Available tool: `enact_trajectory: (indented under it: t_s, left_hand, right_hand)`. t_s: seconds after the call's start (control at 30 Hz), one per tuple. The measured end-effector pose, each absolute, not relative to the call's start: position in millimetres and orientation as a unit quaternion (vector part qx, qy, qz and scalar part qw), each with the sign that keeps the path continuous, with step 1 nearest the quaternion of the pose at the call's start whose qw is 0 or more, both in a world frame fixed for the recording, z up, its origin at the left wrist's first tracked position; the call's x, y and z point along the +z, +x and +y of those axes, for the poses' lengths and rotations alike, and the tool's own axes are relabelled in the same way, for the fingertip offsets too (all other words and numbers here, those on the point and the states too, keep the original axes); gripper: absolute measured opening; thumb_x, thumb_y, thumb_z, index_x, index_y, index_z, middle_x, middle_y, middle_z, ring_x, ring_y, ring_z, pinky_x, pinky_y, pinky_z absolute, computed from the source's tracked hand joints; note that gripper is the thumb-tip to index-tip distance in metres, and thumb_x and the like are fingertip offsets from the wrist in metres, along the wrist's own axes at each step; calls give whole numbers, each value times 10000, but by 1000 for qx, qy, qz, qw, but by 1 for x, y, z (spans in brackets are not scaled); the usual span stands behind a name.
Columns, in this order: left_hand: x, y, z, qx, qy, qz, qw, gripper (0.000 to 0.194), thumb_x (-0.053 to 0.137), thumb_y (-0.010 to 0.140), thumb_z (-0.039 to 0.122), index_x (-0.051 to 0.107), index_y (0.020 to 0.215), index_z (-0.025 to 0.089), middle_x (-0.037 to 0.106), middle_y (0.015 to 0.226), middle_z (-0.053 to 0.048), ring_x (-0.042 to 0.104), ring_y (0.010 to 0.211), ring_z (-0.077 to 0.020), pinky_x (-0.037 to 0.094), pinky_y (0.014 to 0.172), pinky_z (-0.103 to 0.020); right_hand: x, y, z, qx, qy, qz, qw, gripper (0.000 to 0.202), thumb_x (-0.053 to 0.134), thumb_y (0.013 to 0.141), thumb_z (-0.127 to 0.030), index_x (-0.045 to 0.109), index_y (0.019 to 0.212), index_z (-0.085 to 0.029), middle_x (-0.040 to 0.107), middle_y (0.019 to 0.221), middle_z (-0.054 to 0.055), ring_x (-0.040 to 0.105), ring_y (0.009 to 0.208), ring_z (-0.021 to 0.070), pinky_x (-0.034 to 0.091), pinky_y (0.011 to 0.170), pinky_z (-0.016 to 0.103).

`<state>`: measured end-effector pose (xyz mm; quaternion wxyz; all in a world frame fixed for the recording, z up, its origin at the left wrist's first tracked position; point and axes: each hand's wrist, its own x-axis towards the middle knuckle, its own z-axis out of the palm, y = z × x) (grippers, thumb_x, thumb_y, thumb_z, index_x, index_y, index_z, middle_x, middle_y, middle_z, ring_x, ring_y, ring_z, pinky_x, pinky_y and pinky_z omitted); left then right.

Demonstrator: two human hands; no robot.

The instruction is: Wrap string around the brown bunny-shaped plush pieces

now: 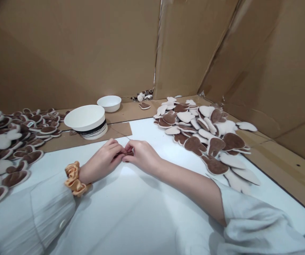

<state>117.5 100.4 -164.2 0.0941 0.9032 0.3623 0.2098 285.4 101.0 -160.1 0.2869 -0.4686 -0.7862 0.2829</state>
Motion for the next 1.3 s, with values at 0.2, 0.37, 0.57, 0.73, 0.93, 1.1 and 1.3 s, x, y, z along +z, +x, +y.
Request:
enact_trajectory:
  t_s: [0.2, 0.37, 0.57, 0.73, 0.93, 1.1, 1.3]
  left_hand:
    - [-160, 118, 100, 190, 906, 372, 75, 171, 379, 842, 131, 535, 773, 137, 536, 764, -61, 424, 816, -200, 381, 756, -328]
    - [-156, 119, 97, 175, 892, 410, 73, 160, 413, 820, 133, 548, 735, 144, 553, 736, -50, 424, 780, -200, 378, 720, -327]
    - [-156, 120, 95, 180, 887, 421, 49, 152, 437, 806, 142, 550, 705, 142, 548, 730, -51, 418, 788, -204, 376, 729, -332]
    - [-158, 118, 97, 195, 883, 425, 35, 128, 457, 792, 161, 564, 724, 142, 527, 740, -55, 407, 811, -211, 373, 745, -340]
    - [-160, 115, 102, 216, 870, 428, 110, 66, 504, 727, 140, 566, 710, 157, 530, 707, -26, 419, 797, -194, 381, 711, -302]
    - [-163, 115, 102, 232, 861, 432, 136, 60, 505, 729, 143, 548, 689, 154, 535, 689, -19, 432, 782, -185, 383, 675, -287]
    - [-163, 109, 108, 225, 868, 415, 153, 81, 501, 767, 194, 563, 723, 165, 536, 704, -22, 440, 799, -188, 382, 677, -287]
  right_hand:
    - [-161, 285, 102, 275, -472, -798, 255, 88, 605, 678, -146, 555, 744, -174, 498, 612, -50, 409, 549, 67, 302, 538, 178]
    - [-158, 284, 104, 210, -470, -833, 205, 39, 562, 734, -160, 585, 758, -179, 538, 704, -16, 457, 647, 89, 313, 591, 187]
    - [-151, 278, 99, 141, -474, -857, 144, 124, 493, 793, -172, 613, 762, -170, 537, 733, 20, 486, 714, 118, 319, 616, 202]
    - [-153, 276, 101, 119, -462, -870, 126, 170, 455, 820, -187, 615, 774, -155, 519, 724, 31, 486, 704, 119, 317, 620, 206]
    - [-156, 275, 99, 93, -453, -876, 136, 178, 452, 814, -167, 627, 783, -167, 526, 718, 27, 480, 694, 121, 299, 594, 213]
    - [-158, 273, 96, 117, -487, -851, 159, 143, 511, 790, -216, 611, 699, -167, 509, 676, 7, 466, 650, 107, 290, 560, 205]
    - [-162, 272, 97, 124, -482, -852, 162, 126, 504, 796, -199, 610, 738, -160, 523, 706, 16, 482, 699, 118, 320, 601, 207]
